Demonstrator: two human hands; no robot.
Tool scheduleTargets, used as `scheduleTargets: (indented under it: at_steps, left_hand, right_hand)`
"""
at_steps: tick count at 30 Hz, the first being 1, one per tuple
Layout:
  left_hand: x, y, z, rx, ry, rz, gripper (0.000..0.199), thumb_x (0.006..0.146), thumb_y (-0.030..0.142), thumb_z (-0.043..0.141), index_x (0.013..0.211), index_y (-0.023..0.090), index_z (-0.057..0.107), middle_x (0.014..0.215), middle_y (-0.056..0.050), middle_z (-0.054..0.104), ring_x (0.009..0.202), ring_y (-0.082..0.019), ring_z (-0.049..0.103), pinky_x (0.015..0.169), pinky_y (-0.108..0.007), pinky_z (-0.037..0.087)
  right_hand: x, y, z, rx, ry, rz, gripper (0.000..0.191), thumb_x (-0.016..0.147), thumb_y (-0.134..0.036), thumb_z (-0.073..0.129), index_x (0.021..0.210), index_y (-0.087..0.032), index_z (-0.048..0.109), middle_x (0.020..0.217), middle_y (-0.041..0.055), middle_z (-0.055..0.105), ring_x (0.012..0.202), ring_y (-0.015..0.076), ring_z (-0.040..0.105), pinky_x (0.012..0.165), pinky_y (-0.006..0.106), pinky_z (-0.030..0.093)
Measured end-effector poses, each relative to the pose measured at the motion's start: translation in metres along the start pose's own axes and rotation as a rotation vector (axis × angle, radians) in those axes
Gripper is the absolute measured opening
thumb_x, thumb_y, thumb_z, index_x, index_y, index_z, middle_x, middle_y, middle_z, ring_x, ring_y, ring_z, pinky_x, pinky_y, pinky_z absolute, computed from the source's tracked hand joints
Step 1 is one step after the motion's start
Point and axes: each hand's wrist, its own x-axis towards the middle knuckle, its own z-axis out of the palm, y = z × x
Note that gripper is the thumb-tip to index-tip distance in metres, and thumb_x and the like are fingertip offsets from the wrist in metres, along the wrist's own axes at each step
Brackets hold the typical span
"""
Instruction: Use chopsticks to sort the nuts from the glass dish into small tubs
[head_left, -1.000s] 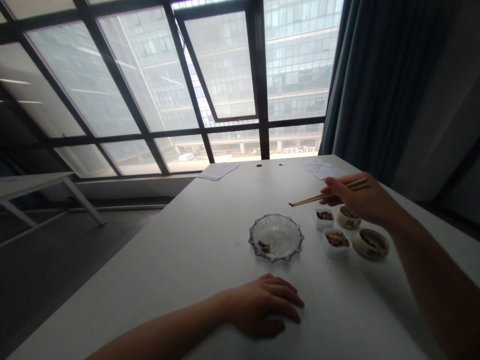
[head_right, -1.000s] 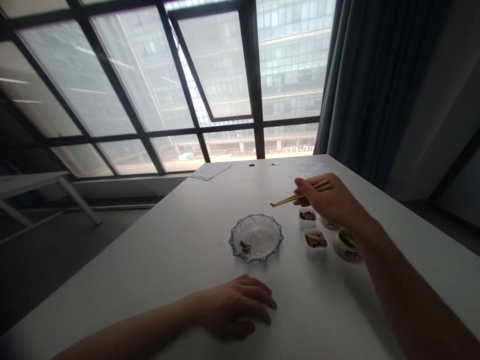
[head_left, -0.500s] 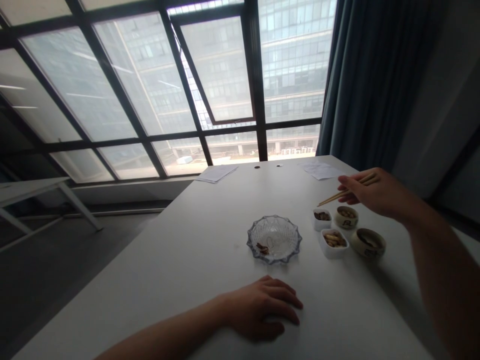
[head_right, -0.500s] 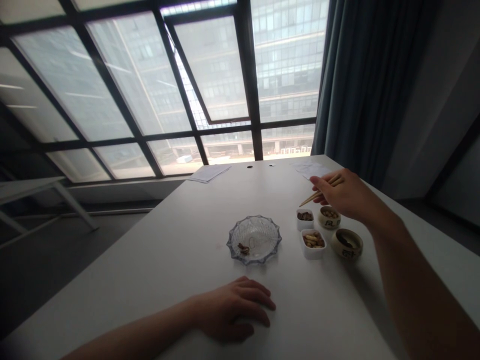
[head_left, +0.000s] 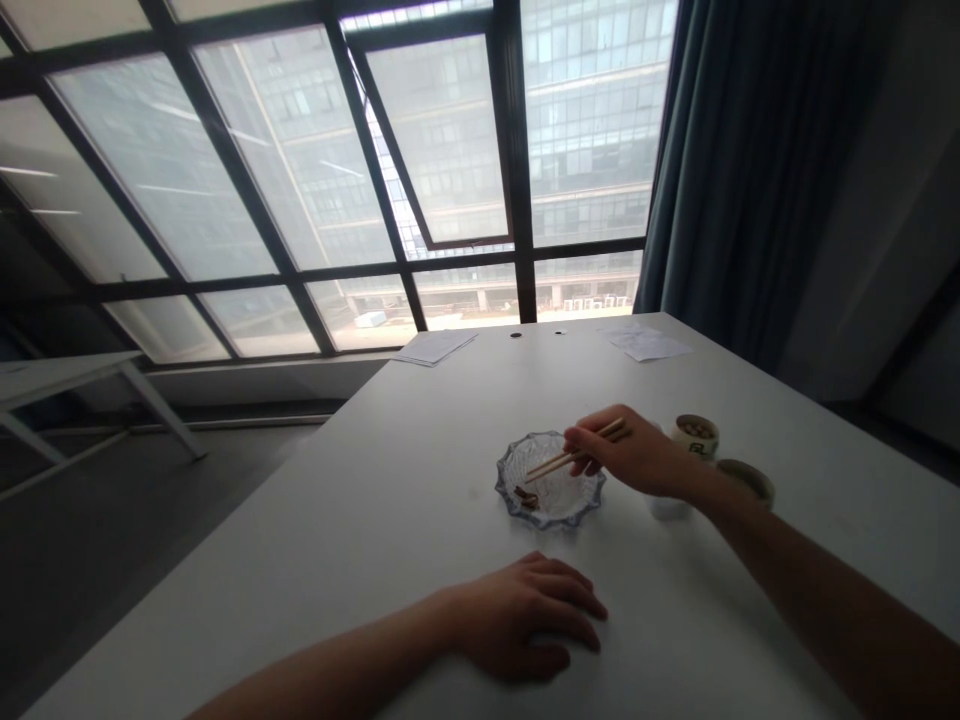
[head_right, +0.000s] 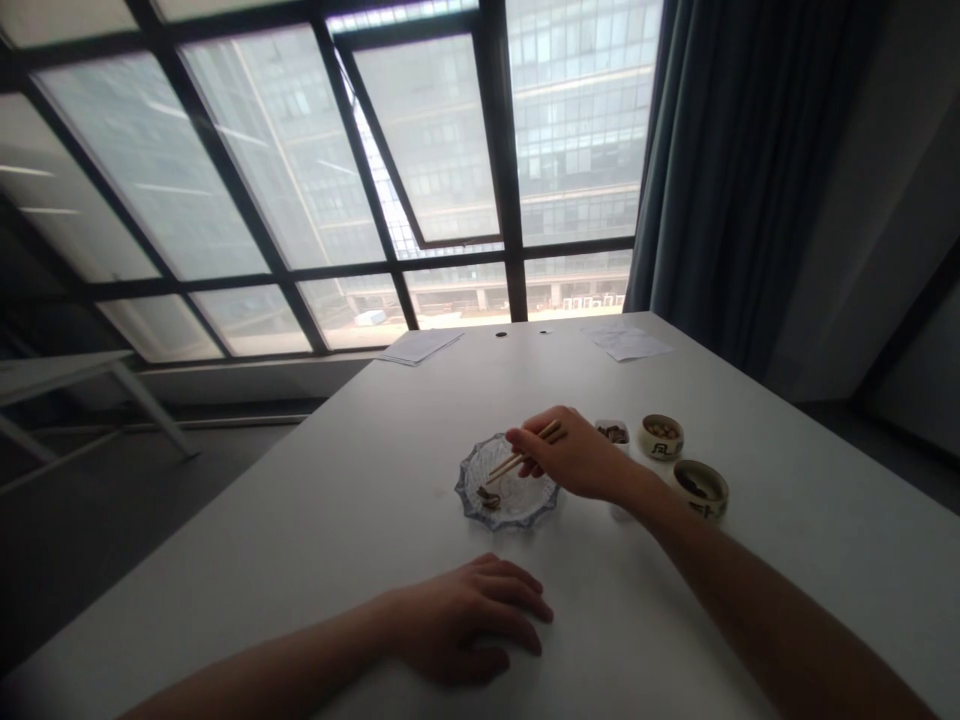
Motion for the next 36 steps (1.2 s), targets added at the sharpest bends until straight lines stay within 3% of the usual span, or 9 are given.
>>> scheduleTargets:
  at_steps: [8,15,21,26,30,36]
  left_hand:
    - [-0.001,-0.002,0.002,0.005,0.029,0.01,0.036,0.097,0.033,0.061,0.131,0.025,0.064,0.144,-0.007,0.066,0.14,-0.025,0.056,0.123,-0.039,0.037]
    - [-0.002,-0.001,0.003,0.007,0.046,0.019,0.035,0.097,0.033,0.061,0.13,0.024,0.065,0.143,-0.007,0.067,0.139,-0.025,0.057,0.122,-0.038,0.037]
    - [-0.001,-0.001,0.003,0.022,0.028,0.008,0.035,0.097,0.033,0.061,0.13,0.024,0.065,0.144,-0.007,0.066,0.139,-0.025,0.057,0.123,-0.037,0.037]
    - [-0.002,-0.001,0.003,0.018,0.04,0.014,0.034,0.096,0.032,0.061,0.129,0.023,0.066,0.143,-0.007,0.067,0.139,-0.024,0.057,0.122,-0.036,0.037]
    - [-0.002,-0.001,0.003,0.012,0.044,0.011,0.034,0.096,0.031,0.061,0.129,0.024,0.065,0.144,-0.006,0.066,0.139,-0.024,0.057,0.123,-0.036,0.037]
    - [-0.001,-0.001,0.003,0.013,0.035,0.008,0.035,0.096,0.031,0.062,0.13,0.025,0.065,0.145,-0.005,0.065,0.139,-0.024,0.057,0.123,-0.035,0.036]
  right_hand:
    - [0.012,0.025,0.02,0.078,-0.019,0.047,0.056,0.09,-0.068,0.069,0.085,-0.013,0.079,0.076,0.0118,0.08,0.07,0.0247,0.079,0.062,0.032,0.063]
    - [0.011,0.017,0.021,0.12,0.047,0.077,0.055,0.089,-0.066,0.072,0.082,-0.012,0.079,0.079,0.0134,0.081,0.073,0.0264,0.081,0.064,0.031,0.065]
    - [-0.002,0.001,-0.022,0.087,0.187,0.078,0.055,0.09,-0.067,0.07,0.09,-0.014,0.08,0.087,0.0148,0.082,0.077,0.0262,0.082,0.069,0.034,0.068]
    - [-0.023,-0.013,-0.074,0.051,0.502,0.149,0.049,0.091,-0.062,0.073,0.085,-0.013,0.079,0.083,0.0169,0.082,0.074,0.0282,0.082,0.067,0.033,0.069]
    - [-0.037,-0.016,-0.102,-0.059,0.697,0.183,0.039,0.093,-0.051,0.075,0.077,-0.016,0.077,0.074,0.0156,0.08,0.068,0.0289,0.081,0.066,0.037,0.07]
    - [-0.038,0.002,-0.119,-0.14,0.702,0.243,0.039,0.094,-0.056,0.069,0.074,-0.023,0.074,0.077,0.0158,0.08,0.071,0.033,0.08,0.076,0.052,0.068]
